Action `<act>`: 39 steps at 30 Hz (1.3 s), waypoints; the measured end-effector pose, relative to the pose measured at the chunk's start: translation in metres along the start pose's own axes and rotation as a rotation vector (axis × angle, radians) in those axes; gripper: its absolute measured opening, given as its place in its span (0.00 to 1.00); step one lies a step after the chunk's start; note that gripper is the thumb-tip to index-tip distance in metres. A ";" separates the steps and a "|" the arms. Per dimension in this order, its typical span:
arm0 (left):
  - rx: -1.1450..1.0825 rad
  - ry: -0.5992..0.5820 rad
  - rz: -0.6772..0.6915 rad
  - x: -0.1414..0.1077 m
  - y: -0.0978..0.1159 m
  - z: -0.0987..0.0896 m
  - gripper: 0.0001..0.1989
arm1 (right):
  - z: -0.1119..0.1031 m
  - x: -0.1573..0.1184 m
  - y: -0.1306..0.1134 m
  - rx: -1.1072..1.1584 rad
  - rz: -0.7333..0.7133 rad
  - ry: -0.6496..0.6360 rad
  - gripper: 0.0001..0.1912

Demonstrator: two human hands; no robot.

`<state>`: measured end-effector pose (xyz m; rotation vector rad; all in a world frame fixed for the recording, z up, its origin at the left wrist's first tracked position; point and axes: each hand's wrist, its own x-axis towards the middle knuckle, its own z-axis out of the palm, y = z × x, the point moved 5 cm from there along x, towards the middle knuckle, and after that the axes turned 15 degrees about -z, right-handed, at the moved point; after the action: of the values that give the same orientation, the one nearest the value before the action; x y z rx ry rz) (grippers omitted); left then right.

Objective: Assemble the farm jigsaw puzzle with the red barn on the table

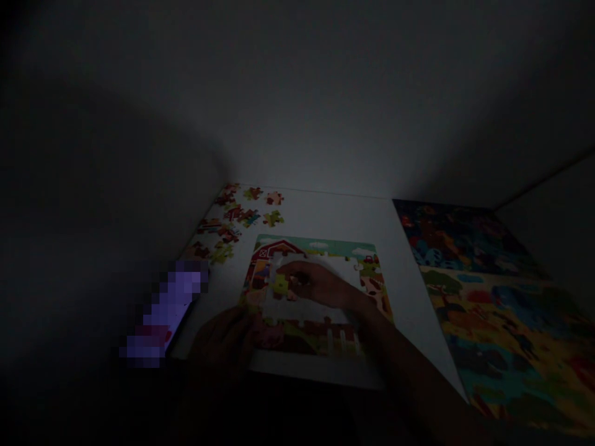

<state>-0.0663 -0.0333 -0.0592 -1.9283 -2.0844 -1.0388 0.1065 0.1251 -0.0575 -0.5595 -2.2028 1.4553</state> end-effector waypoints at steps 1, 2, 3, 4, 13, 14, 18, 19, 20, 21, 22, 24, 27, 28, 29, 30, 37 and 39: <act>-0.011 0.007 -0.007 0.000 0.001 -0.001 0.09 | 0.001 0.000 0.001 0.011 -0.009 0.019 0.16; -0.014 0.018 -0.025 0.001 0.002 -0.002 0.09 | 0.002 0.000 0.002 0.021 -0.014 0.039 0.15; -0.011 0.008 -0.023 0.001 0.004 -0.002 0.10 | 0.002 0.000 0.003 0.024 -0.013 0.068 0.15; -0.007 0.005 -0.017 0.002 0.005 -0.003 0.11 | 0.001 0.000 0.004 0.019 0.001 0.097 0.15; -0.050 0.024 -0.094 0.003 0.007 -0.005 0.12 | -0.061 -0.005 0.008 -0.218 0.215 0.577 0.26; -0.054 0.018 -0.095 0.003 0.007 -0.005 0.13 | -0.070 -0.005 0.011 -0.244 0.245 0.620 0.27; -0.075 0.029 -0.112 0.003 0.005 -0.006 0.12 | -0.092 0.010 0.027 -0.307 0.282 0.634 0.26; -0.084 0.029 -0.114 0.003 0.005 -0.006 0.12 | -0.095 0.017 0.030 -0.309 0.270 0.611 0.26; -0.090 0.023 -0.114 0.003 0.005 -0.006 0.12 | -0.098 0.025 0.033 -0.310 0.253 0.589 0.26; -0.092 0.015 -0.113 0.003 0.005 -0.006 0.12 | -0.101 0.033 0.035 -0.313 0.240 0.578 0.26; -0.091 0.007 -0.110 0.003 0.005 -0.006 0.12 | -0.105 0.041 0.037 -0.320 0.231 0.578 0.25; -0.087 0.012 -0.101 0.002 0.005 -0.005 0.13 | -0.112 0.056 0.043 -0.353 0.238 0.584 0.23; -0.094 0.028 -0.104 0.001 0.004 -0.005 0.14 | -0.118 0.075 0.052 -0.493 0.312 0.548 0.20; -0.098 0.026 -0.106 0.001 0.004 -0.004 0.13 | -0.118 0.079 0.054 -0.565 0.340 0.525 0.20; -0.100 0.021 -0.107 0.001 0.004 -0.004 0.14 | -0.118 0.083 0.055 -0.643 0.365 0.503 0.21; -0.098 0.019 -0.107 0.001 0.003 -0.004 0.14 | -0.115 0.085 0.054 -0.727 0.386 0.483 0.21; -0.097 -0.009 -0.106 -0.002 0.002 -0.001 0.15 | -0.049 0.120 0.006 -1.053 0.188 0.326 0.19; -0.099 -0.025 -0.115 -0.005 0.000 0.001 0.15 | -0.009 0.143 -0.007 -0.846 0.045 0.204 0.16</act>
<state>-0.0648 -0.0365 -0.0626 -1.8943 -2.2207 -1.1667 -0.0066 0.2086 -0.0283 -0.9662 -2.5707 0.3820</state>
